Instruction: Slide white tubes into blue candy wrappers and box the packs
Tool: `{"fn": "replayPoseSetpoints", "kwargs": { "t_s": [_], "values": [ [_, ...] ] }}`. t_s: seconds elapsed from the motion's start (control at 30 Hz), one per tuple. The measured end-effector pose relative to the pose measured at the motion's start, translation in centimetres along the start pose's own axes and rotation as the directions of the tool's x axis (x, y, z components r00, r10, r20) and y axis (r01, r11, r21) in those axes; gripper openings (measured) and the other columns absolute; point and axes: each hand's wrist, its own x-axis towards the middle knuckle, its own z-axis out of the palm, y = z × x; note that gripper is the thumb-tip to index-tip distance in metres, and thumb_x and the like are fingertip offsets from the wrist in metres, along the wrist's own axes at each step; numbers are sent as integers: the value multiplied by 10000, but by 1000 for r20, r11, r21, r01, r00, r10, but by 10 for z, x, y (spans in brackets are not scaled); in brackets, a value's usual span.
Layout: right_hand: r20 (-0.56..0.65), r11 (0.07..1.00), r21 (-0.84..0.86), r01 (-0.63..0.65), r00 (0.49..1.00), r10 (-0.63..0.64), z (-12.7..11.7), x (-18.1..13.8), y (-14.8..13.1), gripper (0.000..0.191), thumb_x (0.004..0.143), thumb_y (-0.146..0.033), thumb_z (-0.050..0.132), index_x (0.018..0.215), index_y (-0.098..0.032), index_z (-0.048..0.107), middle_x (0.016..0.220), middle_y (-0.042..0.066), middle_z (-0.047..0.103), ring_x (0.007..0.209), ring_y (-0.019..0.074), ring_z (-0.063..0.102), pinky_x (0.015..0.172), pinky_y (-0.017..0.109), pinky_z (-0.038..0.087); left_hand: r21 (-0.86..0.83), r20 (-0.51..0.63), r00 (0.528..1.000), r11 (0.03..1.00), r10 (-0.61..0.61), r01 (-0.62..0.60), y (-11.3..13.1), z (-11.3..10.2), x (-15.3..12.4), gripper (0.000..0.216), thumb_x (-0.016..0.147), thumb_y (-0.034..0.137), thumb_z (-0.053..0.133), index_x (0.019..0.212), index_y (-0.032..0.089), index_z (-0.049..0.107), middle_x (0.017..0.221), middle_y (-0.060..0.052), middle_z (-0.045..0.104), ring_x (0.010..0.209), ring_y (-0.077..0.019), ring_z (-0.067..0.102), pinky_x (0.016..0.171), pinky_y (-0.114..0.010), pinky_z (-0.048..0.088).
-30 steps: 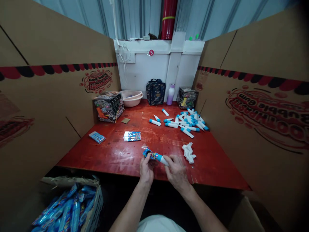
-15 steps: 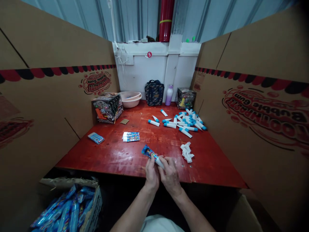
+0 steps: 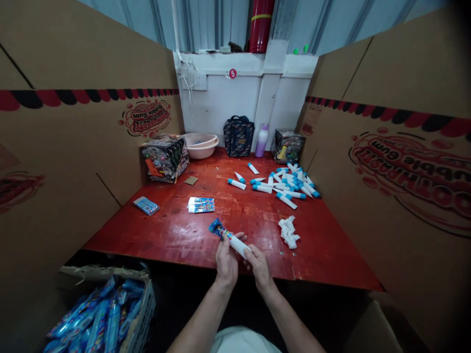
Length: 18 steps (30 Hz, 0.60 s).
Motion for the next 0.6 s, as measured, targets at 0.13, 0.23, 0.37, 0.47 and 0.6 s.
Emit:
{"fn": "replayPoseSetpoints", "kwargs": {
  "t_s": [0.13, 0.23, 0.37, 0.47, 0.6],
  "values": [
    [-9, 990, 22, 138, 990, -138, 12, 0, -4, 355, 822, -513, 505, 768, -169, 575, 715, 6, 575, 660, 138, 523, 603, 234, 412, 150, -21, 1000, 989, 3, 0, -18, -6, -10, 335, 723, 422, 674, 870, 120, 672, 858, -89, 692, 874, -222, 636, 848, -326, 441],
    [25, 996, 6, 83, 996, -84, 13, 6, -8, 393, 810, -550, 500, 714, -173, 555, 600, -22, 518, 552, 117, 466, 507, 220, 361, 117, -3, 996, 990, -84, 84, -8, -7, -6, 305, 694, 321, 707, 935, 139, 659, 909, -75, 685, 862, -205, 636, 844, -325, 445],
    [167, 999, -42, 4, 986, 3, 10, 10, -7, 414, 770, -573, 547, 652, -176, 529, 514, -48, 464, 448, 84, 391, 433, 203, 280, -112, 16, 995, 989, -98, 99, 31, -9, 10, 295, 700, 266, 701, 978, 202, 624, 883, -47, 679, 828, -207, 650, 825, -368, 468],
    [310, 999, 40, -5, 951, -7, 11, 7, -7, 395, 721, -566, 607, 711, -174, 558, 561, -40, 519, 466, 84, 436, 462, 204, 333, -203, 50, 986, 966, -156, 163, 48, -15, 16, 184, 742, 248, 665, 916, 198, 631, 735, -25, 646, 676, -187, 631, 753, -388, 493],
    [348, 999, 34, 11, 937, -22, 15, 1, -8, 412, 721, -576, 611, 726, -165, 592, 557, -30, 527, 465, 94, 459, 463, 216, 362, -282, 50, 971, 929, -235, 239, 42, -21, 10, 93, 779, 245, 633, 837, 173, 626, 694, -24, 613, 614, -160, 591, 664, -340, 499]
  ]
}}
